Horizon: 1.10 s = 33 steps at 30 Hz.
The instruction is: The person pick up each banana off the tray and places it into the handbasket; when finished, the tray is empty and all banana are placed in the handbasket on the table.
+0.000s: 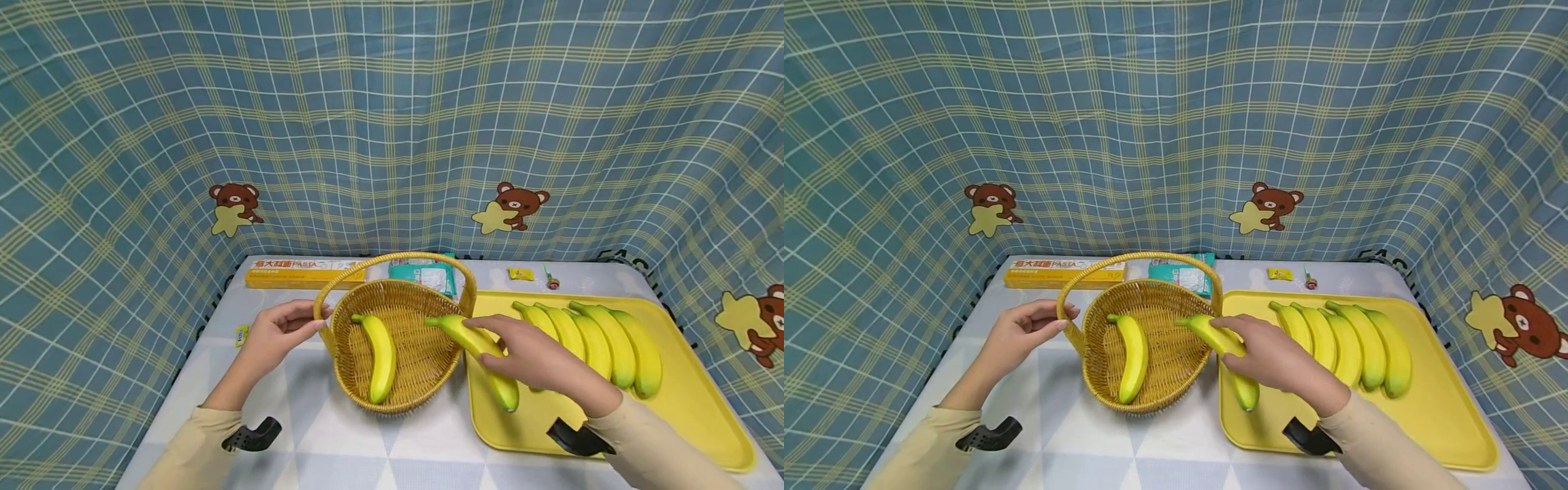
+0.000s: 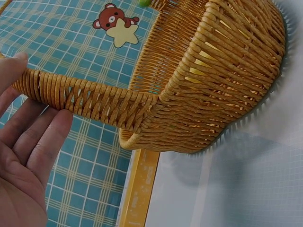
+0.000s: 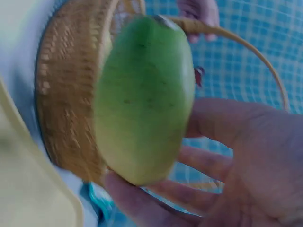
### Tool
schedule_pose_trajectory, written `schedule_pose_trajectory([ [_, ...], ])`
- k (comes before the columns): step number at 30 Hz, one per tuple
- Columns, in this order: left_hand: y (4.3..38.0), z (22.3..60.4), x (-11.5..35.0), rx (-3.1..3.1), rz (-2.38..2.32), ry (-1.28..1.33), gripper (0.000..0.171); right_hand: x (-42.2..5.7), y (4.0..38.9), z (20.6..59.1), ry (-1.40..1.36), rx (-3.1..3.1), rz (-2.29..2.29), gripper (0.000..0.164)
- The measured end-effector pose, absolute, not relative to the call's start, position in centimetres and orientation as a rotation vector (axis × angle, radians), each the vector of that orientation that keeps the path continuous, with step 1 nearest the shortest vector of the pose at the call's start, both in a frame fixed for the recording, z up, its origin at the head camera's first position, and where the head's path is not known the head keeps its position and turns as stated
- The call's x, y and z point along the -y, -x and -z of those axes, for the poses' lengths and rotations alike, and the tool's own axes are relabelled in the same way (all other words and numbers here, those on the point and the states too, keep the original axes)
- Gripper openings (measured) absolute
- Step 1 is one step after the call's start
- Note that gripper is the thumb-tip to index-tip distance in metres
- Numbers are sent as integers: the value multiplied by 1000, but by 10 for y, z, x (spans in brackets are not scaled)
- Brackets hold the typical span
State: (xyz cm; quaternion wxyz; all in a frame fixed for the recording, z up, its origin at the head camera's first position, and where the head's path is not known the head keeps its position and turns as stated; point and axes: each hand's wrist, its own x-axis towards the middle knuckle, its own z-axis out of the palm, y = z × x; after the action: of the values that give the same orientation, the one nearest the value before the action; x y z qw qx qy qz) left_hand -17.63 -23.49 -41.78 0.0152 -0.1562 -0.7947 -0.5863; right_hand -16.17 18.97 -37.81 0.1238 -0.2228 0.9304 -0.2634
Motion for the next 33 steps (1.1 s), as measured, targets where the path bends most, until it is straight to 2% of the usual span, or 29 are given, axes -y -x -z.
schedule_pose_trajectory([
  [8,177,420,236,2459,1827,497,27,-134,189,404,710,-2802,803,54],
  [16,176,420,236,2451,1817,515,25,-97,213,437,659,-2790,791,46],
  [24,176,419,235,2448,1804,514,25,-80,217,459,630,-2772,766,50],
  [28,177,420,234,2449,1806,504,25,-77,215,461,664,-2741,744,56],
  [33,177,420,234,2449,1810,499,25,-81,210,460,681,-2723,751,57],
])
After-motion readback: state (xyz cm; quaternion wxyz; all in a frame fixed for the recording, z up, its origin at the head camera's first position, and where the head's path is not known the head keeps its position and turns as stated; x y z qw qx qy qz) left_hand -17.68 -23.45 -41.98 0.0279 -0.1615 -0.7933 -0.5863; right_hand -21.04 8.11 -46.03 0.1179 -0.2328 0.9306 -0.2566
